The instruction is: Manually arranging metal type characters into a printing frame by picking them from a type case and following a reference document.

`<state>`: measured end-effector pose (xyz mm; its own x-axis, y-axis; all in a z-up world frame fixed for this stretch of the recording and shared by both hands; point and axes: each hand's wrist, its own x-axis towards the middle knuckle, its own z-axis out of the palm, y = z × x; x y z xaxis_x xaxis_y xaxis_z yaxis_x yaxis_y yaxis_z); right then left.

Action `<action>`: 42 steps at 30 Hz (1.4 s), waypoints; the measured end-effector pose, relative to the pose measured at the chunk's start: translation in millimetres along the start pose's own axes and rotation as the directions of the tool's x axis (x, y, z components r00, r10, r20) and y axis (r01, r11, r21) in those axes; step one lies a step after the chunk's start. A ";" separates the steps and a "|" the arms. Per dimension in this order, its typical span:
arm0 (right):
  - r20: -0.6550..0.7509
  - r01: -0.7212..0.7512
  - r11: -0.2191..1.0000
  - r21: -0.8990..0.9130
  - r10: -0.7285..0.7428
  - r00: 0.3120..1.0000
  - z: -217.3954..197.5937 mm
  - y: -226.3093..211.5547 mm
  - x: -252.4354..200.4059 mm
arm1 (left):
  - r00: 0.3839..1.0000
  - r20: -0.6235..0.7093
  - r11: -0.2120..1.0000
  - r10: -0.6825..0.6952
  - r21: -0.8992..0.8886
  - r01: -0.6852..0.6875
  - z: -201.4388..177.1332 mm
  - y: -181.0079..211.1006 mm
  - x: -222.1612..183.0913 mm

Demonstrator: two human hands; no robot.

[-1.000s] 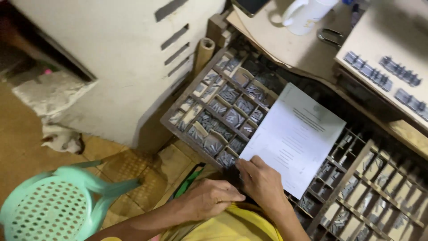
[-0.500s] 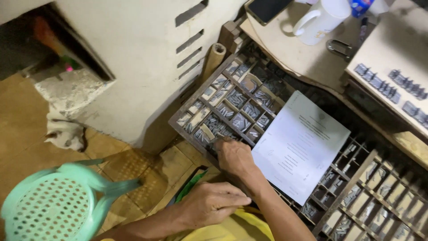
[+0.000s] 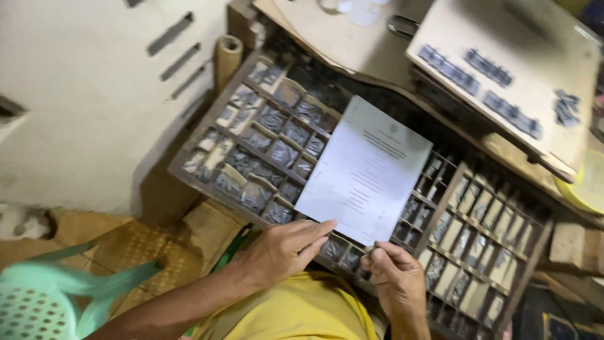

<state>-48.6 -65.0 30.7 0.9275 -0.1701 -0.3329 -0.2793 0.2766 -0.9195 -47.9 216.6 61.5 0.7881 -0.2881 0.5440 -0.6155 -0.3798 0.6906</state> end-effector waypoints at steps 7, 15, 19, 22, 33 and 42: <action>0.145 0.189 0.979 0.075 -0.198 0.969 4.7 -11.0 -32.1 | 0.981 0.038 0.969 0.190 0.151 -0.193 33.9 14.7 28.2; 0.049 0.411 0.870 -0.273 -0.414 0.909 42.6 -11.8 -32.9 | 0.970 0.121 0.952 0.211 0.199 -0.232 47.5 27.2 36.3; 0.011 0.451 0.811 -0.374 -0.482 0.876 46.8 -18.2 -32.7 | 0.957 0.107 0.920 0.270 0.263 -0.289 66.3 18.5 32.7; -0.023 0.391 0.860 -0.329 -0.421 0.907 44.3 -25.5 -34.5 | 0.983 0.064 0.940 0.172 0.288 -0.183 75.2 19.9 34.5; -0.056 0.247 0.338 -0.908 -0.683 0.729 -151.1 -85.2 75.6 | 0.943 0.287 0.959 -0.170 -0.169 0.225 89.2 -12.4 27.6; -0.273 -0.317 -0.178 -0.931 -0.234 0.933 -191.8 -180.0 143.9 | 0.865 0.039 0.857 -0.500 -0.116 0.501 78.1 41.6 57.4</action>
<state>87.5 -320.6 108.2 0.8629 -0.4817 -0.1528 -0.4759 -0.8763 0.0749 -27.7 115.7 84.2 0.9899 -0.0933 0.1064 -0.1335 -0.3681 0.9201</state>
